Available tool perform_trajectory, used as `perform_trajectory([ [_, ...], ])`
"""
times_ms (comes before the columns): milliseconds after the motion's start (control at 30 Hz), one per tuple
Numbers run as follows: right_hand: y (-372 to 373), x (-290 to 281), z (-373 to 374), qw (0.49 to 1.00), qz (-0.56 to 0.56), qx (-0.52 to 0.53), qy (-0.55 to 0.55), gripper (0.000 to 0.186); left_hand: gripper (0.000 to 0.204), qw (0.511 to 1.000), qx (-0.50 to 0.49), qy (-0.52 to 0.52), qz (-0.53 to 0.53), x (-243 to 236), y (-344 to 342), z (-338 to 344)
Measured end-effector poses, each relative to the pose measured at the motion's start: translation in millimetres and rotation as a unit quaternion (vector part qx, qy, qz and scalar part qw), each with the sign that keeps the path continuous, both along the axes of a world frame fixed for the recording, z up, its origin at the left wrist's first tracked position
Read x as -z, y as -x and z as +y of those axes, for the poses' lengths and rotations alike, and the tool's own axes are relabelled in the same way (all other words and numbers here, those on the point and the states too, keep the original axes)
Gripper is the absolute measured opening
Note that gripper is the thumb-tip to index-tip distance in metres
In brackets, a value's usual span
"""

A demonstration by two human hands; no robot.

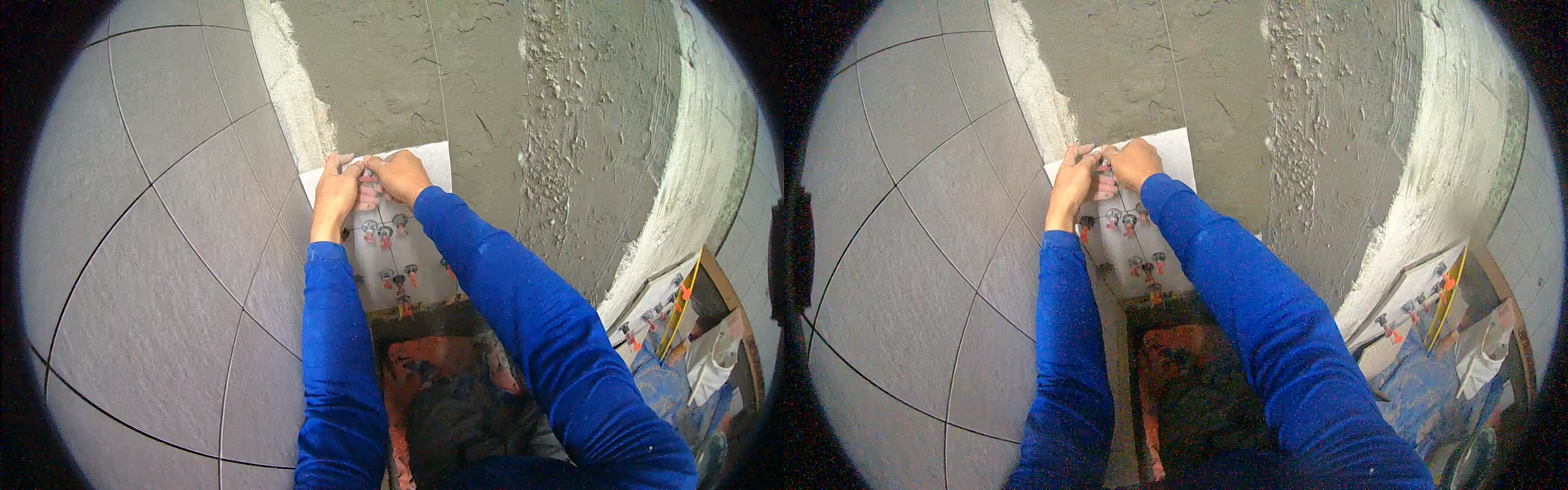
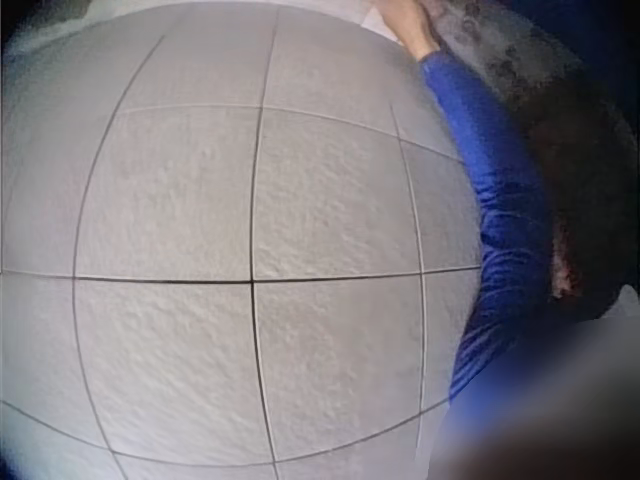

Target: The person installs white ceramic tiles on a wall by pressing them into fresh adhesive and securing them with red tile leveling clips. They adjust tile positions and use a green rubber mallet to tap tiles into place.

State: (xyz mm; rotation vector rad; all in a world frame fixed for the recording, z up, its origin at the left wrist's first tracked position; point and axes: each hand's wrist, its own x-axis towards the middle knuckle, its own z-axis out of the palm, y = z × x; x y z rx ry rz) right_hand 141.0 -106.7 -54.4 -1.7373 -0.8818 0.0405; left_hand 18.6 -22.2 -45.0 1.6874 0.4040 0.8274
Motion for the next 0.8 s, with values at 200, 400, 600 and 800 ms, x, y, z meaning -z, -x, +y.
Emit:
perform_trajectory([
  [200, 0, -3, 11, 1.000, -0.019, 0.000, -0.004, 0.046, 0.053, 0.999, 0.002, 0.031, -0.039, -4, 7, -20],
  [400, 5, 4, 15, 0.996, -0.066, 0.045, -0.042, 0.040, 0.049, 0.996, -0.019, 0.046, -0.078, 2, -5, -10],
  [600, 7, 9, 20, 0.995, -0.064, 0.058, -0.045, 0.037, 0.043, 0.997, -0.032, 0.013, -0.070, 2, -6, -8],
  [800, 2, 6, 14, 0.999, -0.048, 0.008, -0.018, 0.040, 0.046, 0.968, -0.233, -0.026, -0.085, 20, -1, -41],
])
